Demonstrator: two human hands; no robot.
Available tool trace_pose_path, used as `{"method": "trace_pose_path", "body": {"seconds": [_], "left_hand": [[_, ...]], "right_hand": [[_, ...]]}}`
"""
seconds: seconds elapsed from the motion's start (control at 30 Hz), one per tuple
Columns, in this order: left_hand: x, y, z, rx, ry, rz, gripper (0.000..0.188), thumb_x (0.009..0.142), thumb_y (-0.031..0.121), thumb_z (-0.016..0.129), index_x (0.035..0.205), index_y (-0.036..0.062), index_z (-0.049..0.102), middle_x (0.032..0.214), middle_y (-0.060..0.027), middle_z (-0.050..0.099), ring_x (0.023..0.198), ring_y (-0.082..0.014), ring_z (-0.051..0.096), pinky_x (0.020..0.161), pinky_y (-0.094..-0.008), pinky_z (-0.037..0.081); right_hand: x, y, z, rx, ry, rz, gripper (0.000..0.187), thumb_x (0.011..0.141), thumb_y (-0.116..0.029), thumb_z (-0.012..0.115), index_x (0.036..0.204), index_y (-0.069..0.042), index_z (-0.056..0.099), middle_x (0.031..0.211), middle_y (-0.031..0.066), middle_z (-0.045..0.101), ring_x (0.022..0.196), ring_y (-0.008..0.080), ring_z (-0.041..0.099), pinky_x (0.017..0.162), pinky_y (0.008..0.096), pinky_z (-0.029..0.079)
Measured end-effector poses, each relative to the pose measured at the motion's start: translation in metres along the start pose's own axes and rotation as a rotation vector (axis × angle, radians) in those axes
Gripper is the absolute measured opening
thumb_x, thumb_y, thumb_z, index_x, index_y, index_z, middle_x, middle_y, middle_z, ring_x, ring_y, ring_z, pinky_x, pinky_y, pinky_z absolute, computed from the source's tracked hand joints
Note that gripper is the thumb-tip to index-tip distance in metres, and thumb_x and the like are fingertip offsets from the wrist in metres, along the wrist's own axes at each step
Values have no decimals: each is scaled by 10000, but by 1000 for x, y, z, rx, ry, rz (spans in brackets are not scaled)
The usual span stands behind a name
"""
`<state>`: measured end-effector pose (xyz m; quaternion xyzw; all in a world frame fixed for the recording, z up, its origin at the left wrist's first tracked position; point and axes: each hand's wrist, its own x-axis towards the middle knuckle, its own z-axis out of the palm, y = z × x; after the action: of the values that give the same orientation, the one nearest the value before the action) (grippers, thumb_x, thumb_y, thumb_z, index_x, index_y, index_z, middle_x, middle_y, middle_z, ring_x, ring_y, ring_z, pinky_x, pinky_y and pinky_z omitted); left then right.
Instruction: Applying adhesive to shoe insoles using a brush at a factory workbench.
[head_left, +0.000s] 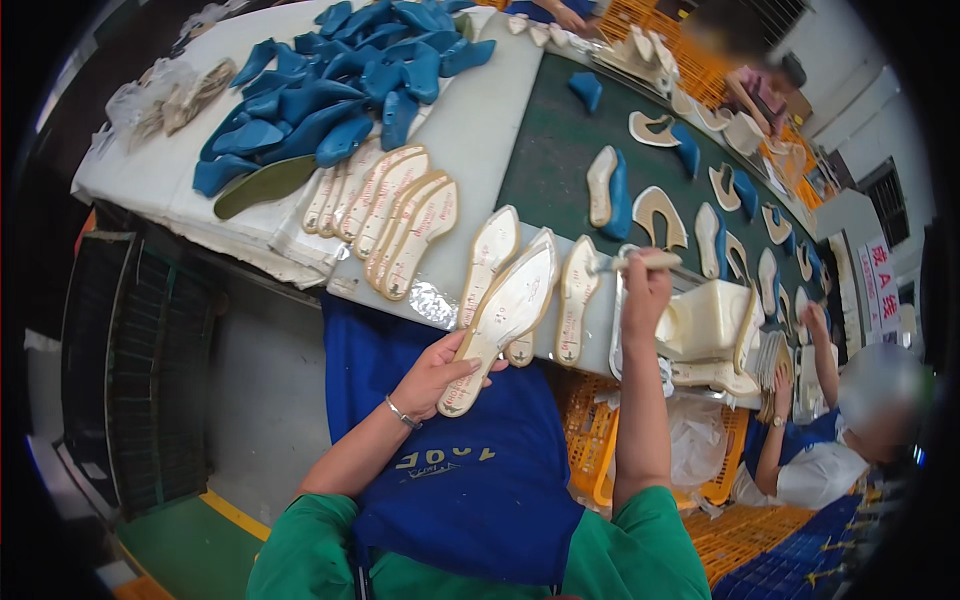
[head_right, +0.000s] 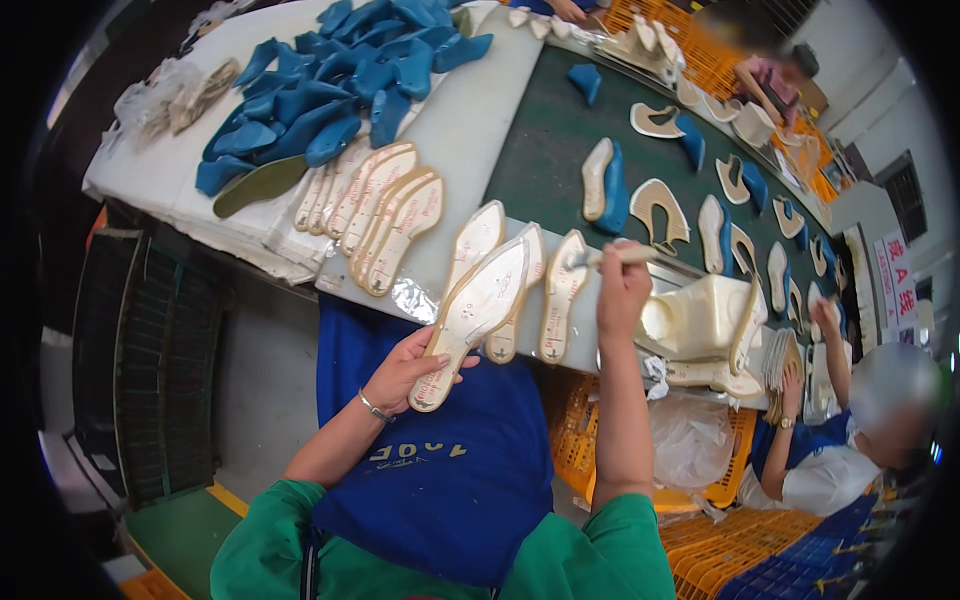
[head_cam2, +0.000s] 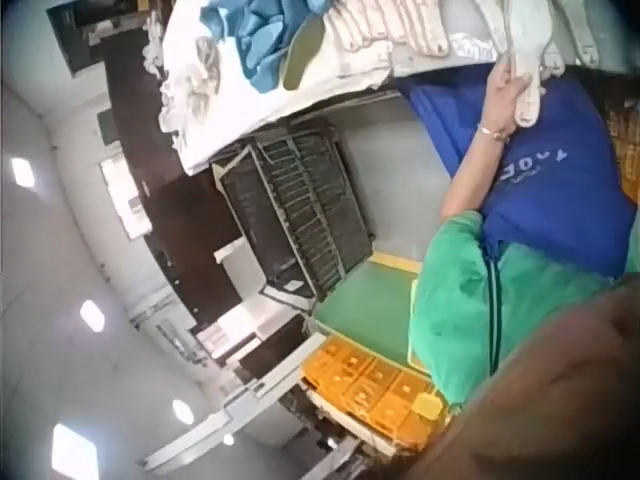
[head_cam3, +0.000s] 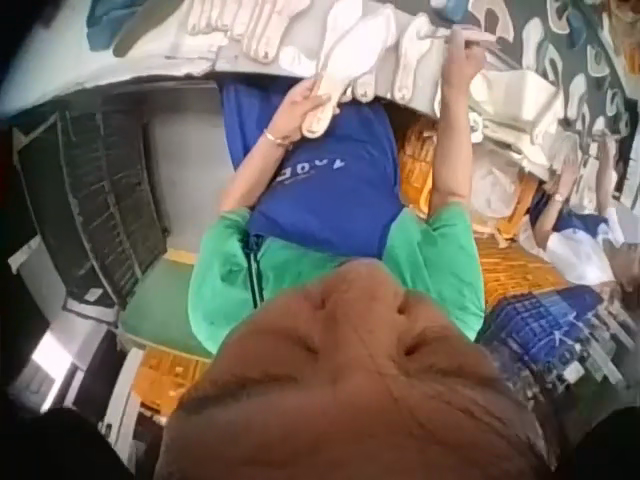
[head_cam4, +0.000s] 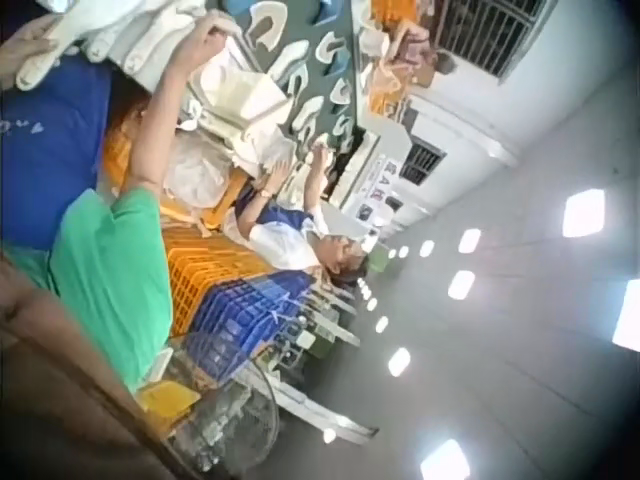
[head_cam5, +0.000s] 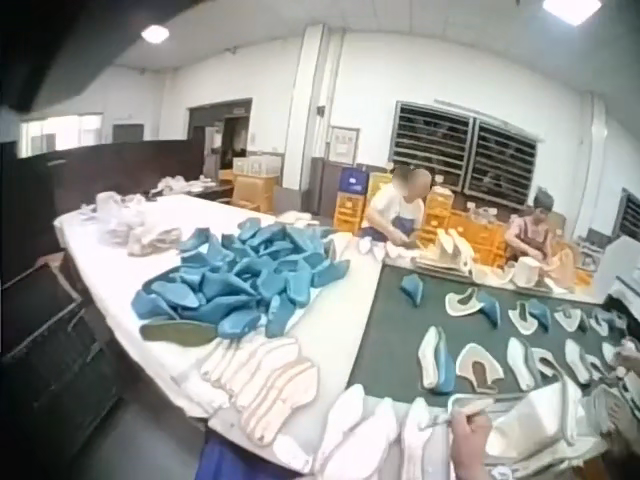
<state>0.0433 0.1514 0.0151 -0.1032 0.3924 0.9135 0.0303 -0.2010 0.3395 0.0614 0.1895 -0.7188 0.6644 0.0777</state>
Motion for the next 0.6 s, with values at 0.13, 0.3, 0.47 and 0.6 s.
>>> {"method": "trace_pose_path", "body": {"seconds": [0.13, 0.3, 0.47, 0.6], "left_hand": [[12, 7, -3, -145, 9, 74, 536, 944, -2, 520, 1447, 15, 338, 1366, -186, 519, 1210, -315, 580, 883, -338, 573], [40, 21, -7, -278, -11, 233, 447, 993, 76, 486, 1423, 37, 369, 1365, -166, 524, 1227, -246, 565, 978, -341, 512], [65, 34, 2, -398, -14, 324, 419, 1025, 142, 434, 1433, 84, 357, 1447, -171, 443, 1362, -295, 425, 1038, -414, 472], [78, 30, 3, -432, 10, 333, 431, 1027, 146, 429, 1447, 97, 346, 1450, -149, 447, 1379, -285, 405, 1056, -426, 454]], "right_hand": [[-23, -8, -1, -87, -30, 142, 203, 979, -219, 507, 850, -69, 552, 759, -5, 522, 692, 68, 465, 642, 229, 369], [-61, -14, 39, 41, -263, 103, 227, 992, -225, 491, 881, -46, 576, 786, 17, 558, 716, 81, 496, 674, 242, 384], [-93, -25, 69, 267, -450, 428, 244, 999, -236, 532, 1087, -26, 617, 773, 19, 603, 638, 57, 503, 590, 199, 388], [-101, -20, 75, 355, -728, 633, 258, 951, -199, 591, 1126, -10, 609, 724, 21, 626, 570, 56, 506, 528, 187, 375]]}}
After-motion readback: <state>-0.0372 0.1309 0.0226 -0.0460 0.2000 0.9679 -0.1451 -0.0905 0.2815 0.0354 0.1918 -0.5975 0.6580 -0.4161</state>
